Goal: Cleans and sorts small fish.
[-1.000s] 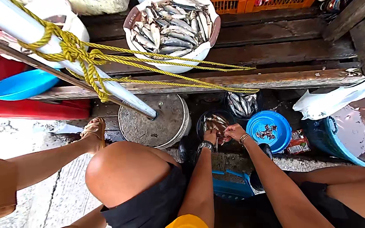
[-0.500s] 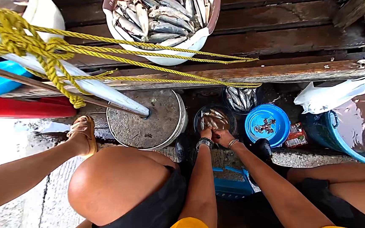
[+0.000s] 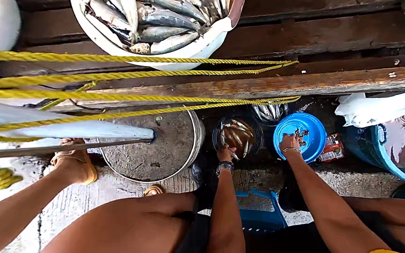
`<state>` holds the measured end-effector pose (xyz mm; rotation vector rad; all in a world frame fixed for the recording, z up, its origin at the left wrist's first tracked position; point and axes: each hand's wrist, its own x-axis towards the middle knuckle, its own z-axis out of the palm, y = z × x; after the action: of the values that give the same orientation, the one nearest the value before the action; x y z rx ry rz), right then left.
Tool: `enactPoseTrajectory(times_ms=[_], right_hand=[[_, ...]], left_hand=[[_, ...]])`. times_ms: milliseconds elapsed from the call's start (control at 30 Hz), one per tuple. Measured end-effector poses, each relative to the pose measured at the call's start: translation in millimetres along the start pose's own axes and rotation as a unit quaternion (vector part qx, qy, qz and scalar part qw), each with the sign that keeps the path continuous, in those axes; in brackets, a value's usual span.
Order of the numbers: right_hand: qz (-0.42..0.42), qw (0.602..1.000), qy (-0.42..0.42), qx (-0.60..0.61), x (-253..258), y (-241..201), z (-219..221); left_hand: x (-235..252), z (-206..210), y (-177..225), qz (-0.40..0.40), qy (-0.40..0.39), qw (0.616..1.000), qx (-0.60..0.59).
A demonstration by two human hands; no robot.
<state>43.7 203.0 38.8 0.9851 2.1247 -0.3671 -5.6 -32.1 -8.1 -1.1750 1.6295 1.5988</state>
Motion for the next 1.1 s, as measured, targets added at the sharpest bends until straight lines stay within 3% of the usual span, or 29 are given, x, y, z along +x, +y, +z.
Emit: enactPoseTrajectory(times_ms=[100, 200, 300, 500, 600, 667, 767, 833, 933, 1000, 1100], right_hand=[[-0.146, 0.987, -0.053, -0.028, 7, -46, 38], [-0.284, 0.933, -0.171, -0.139, 9, -85, 74], [-0.302, 0.904, -0.223, -0.206, 14, -100, 90], [-0.312, 0.88, -0.238, -0.267, 25, -102, 88], [-0.285, 0.906, -0.264, -0.167, 39, -96, 89], [-0.25, 0.926, -0.282, -0.028, 42, -91, 82], [-0.216, 0.916, -0.283, 0.186, 22, -93, 70], [-0.265, 0.915, -0.235, 0.192, 5, -98, 64], [-0.352, 0.917, -0.164, 0.093, -16, -105, 56], [-0.355, 0.916, -0.148, 0.114, -29, -105, 45], [-0.295, 0.915, -0.124, 0.247, -48, -99, 19]], left_hand=[[-5, 2, -6, -0.023, -0.001, 1.0, -0.012], [-8, -1, -9, -0.043, -0.007, 0.999, -0.011], [-9, -3, -8, -0.061, -0.005, 0.998, 0.012], [-1, 0, -17, -0.059, -0.007, 0.997, 0.043], [-9, 0, -11, -0.07, -0.031, 0.996, 0.039], [-7, 2, -12, -0.067, -0.04, 0.996, 0.051], [-1, 7, -17, -0.064, -0.056, 0.996, 0.012], [-5, 13, -16, -0.048, -0.056, 0.997, -0.025], [-15, 13, -7, -0.014, -0.067, 0.994, -0.085], [-20, 9, -4, 0.008, -0.073, 0.992, -0.099], [-36, 6, 6, 0.026, -0.093, 0.991, -0.091]])
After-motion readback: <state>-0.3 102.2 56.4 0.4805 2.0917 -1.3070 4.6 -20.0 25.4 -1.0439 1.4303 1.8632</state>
